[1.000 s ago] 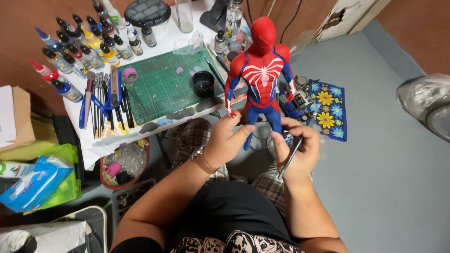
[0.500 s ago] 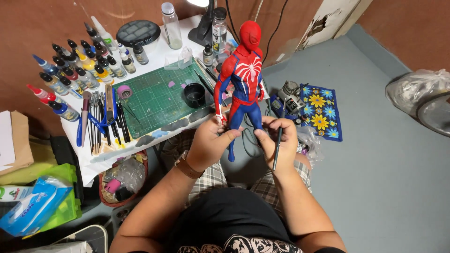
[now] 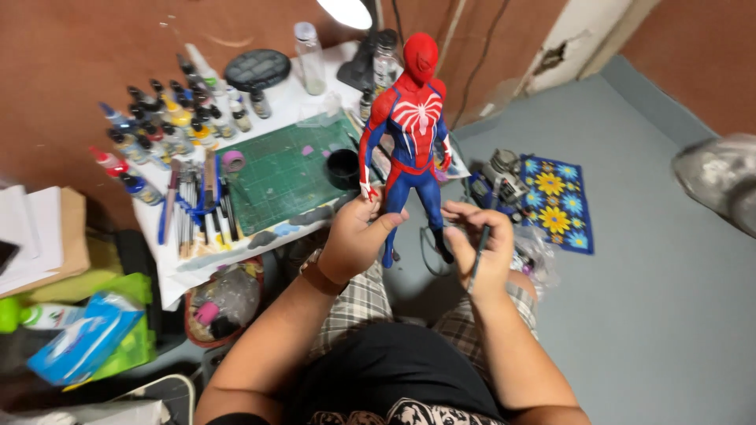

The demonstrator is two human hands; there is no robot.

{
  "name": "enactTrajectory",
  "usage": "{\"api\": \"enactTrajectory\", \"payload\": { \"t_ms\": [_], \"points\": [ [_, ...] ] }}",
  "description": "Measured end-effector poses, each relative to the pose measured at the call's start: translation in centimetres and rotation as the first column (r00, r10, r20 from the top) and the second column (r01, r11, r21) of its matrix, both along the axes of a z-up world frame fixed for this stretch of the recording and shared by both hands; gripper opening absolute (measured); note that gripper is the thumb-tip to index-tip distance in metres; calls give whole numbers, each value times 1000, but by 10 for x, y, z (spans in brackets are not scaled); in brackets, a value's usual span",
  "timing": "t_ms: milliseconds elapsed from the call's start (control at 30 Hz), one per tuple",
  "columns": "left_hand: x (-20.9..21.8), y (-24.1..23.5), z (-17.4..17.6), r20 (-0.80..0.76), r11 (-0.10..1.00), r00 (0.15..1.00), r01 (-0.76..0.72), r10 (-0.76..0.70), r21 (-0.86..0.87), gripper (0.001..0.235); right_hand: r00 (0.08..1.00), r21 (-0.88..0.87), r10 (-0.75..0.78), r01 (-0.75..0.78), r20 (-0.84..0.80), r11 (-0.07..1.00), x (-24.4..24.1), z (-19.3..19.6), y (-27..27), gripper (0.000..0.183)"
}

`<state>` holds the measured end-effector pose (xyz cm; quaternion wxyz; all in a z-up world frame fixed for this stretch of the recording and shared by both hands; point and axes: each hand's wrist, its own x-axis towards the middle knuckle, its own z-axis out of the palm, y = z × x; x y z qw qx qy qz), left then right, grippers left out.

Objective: A person is using a fine-tip paintbrush to add detailed paint to a Spider-Man action figure at a workstation.

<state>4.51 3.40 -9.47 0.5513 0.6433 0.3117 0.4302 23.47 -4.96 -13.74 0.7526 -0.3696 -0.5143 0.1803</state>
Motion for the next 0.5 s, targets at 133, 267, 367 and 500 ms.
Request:
{"api": "enactTrajectory", "payload": {
  "t_ms": [133, 267, 367, 500],
  "points": [
    [-29, 61, -44, 243, 983, 956, 139, -164, 118, 26, 993, 47, -74, 70, 87, 996, 17, -17, -5, 29],
    [-83, 72, -5, 221, 947, 967, 50, -125, 316, 29, 983, 14, -106, 105, 149, 994, 42, -69, -12, 26],
    [-121, 91, -8, 344, 945, 922, 63, -179, 322, 47, 907, -34, -254, 281, 335, 959, 57, -108, -20, 23],
    [-145, 74, 21, 510, 960, 819, 171, -263, 221, 47, 727, -184, -378, 564, 573, 805, 78, -167, -26, 17]
  ]
}}
